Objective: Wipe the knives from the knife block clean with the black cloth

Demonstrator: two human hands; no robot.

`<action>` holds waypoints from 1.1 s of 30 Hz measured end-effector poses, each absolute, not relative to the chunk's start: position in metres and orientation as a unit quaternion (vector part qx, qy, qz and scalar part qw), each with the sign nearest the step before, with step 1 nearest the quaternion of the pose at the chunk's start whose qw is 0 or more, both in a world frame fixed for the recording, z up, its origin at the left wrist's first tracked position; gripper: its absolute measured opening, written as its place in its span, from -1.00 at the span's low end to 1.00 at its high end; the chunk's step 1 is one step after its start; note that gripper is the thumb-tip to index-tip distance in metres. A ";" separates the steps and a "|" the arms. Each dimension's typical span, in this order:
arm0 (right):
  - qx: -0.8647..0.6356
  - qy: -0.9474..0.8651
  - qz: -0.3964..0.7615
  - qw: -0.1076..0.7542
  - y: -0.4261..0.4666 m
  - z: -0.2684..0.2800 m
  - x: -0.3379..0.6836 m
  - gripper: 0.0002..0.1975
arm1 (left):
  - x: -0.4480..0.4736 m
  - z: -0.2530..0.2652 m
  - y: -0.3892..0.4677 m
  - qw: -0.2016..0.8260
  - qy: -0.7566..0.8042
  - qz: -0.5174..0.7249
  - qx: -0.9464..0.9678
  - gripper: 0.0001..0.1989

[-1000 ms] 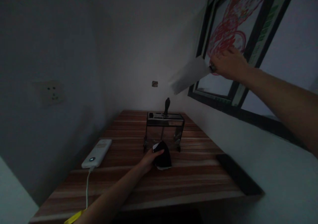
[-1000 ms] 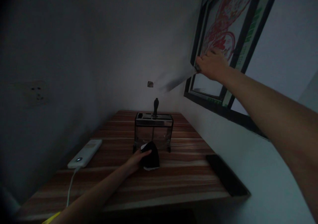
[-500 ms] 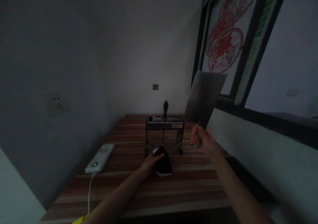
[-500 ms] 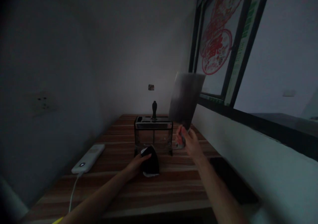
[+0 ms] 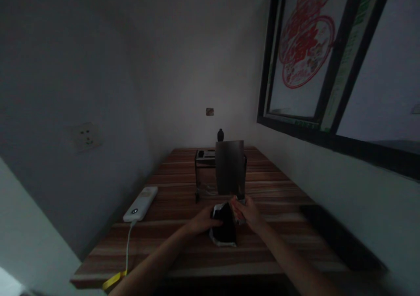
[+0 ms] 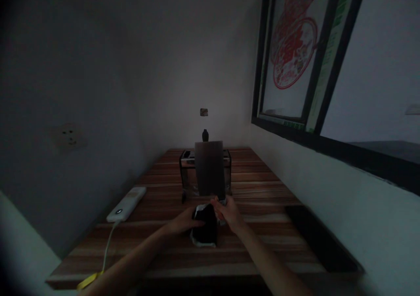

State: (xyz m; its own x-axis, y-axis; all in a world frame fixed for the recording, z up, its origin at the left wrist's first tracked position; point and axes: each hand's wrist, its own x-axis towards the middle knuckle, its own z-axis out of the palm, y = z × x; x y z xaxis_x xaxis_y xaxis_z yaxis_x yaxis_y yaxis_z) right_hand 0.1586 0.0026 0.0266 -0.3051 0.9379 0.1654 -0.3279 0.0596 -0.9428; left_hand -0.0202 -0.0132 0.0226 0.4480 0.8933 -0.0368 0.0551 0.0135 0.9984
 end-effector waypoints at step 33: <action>-0.341 -0.533 0.675 0.379 -0.001 0.020 0.154 -0.61 | -0.020 0.136 0.048 -0.187 0.322 0.337 0.865 -0.40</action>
